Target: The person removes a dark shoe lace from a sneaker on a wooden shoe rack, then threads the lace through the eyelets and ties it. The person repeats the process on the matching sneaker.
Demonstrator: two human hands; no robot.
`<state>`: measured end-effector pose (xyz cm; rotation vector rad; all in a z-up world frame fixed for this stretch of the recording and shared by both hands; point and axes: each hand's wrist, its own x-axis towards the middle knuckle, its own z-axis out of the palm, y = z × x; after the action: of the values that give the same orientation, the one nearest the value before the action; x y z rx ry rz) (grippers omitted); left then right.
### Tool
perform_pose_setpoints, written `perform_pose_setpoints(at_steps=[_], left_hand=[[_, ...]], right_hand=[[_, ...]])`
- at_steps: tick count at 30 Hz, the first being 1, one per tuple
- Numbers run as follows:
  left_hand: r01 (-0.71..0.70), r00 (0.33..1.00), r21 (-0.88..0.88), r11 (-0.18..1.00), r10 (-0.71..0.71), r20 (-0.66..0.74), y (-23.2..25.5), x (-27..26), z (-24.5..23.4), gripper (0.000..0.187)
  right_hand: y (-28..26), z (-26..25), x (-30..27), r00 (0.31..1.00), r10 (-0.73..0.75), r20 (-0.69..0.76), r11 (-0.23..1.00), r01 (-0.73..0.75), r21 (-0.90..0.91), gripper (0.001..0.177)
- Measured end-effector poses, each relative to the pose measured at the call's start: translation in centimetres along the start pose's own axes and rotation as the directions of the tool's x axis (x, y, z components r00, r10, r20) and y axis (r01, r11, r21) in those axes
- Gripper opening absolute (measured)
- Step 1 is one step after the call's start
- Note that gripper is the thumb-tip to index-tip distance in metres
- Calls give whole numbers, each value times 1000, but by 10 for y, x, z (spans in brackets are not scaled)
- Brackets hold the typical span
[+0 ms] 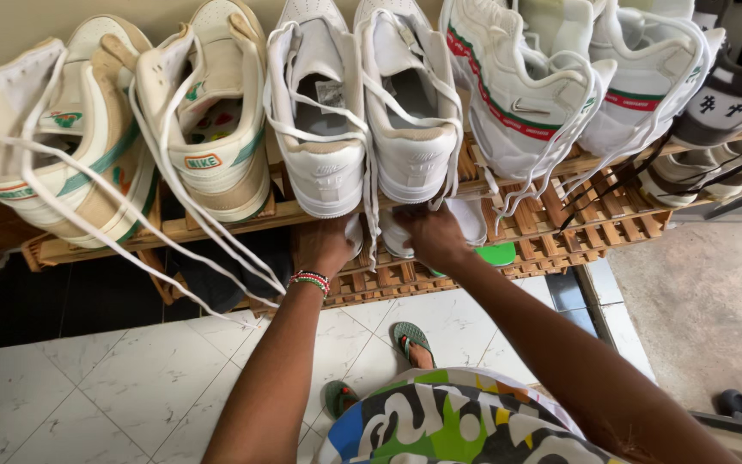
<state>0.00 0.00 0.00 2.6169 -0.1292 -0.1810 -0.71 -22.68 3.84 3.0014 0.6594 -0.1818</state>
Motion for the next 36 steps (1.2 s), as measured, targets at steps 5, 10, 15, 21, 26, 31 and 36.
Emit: perform_pose_setpoints(at_steps=[5, 10, 15, 21, 26, 31, 36], left_hand=[[-50, 999, 12, 999, 50, -4, -15, 20, 25, 57], [-102, 995, 10, 995, 103, -21, -19, 7, 26, 60], [-126, 979, -141, 982, 101, -176, -13, 2, 26, 55], [-216, 873, 204, 955, 282, -397, -7, -2, 24, 23], [-226, 900, 223, 948, 290, -324, 1, -15, -2, 42], [-167, 965, 10, 986, 166, -204, 23, -45, -33, 52], [-325, 898, -132, 936, 262, -353, 32, -90, -75, 55]], right_hand=[[-7, 20, 22, 999, -24, -48, 996, 28, 85, 53], [-3, 38, 31, 996, -33, -80, 995, 40, 88, 48], [-1, 55, 42, 966, -120, -228, 991, 103, -84, 49], [2, 55, 45, 1000, -10, 18, 998, 11, -67, 52], [9, 26, 24, 985, -74, -155, 996, 79, 28, 55], [-10, -9, 0, 948, -133, -291, 973, 181, 146, 63], [-23, -67, -29, 976, -187, -113, 933, 212, 292, 54]])
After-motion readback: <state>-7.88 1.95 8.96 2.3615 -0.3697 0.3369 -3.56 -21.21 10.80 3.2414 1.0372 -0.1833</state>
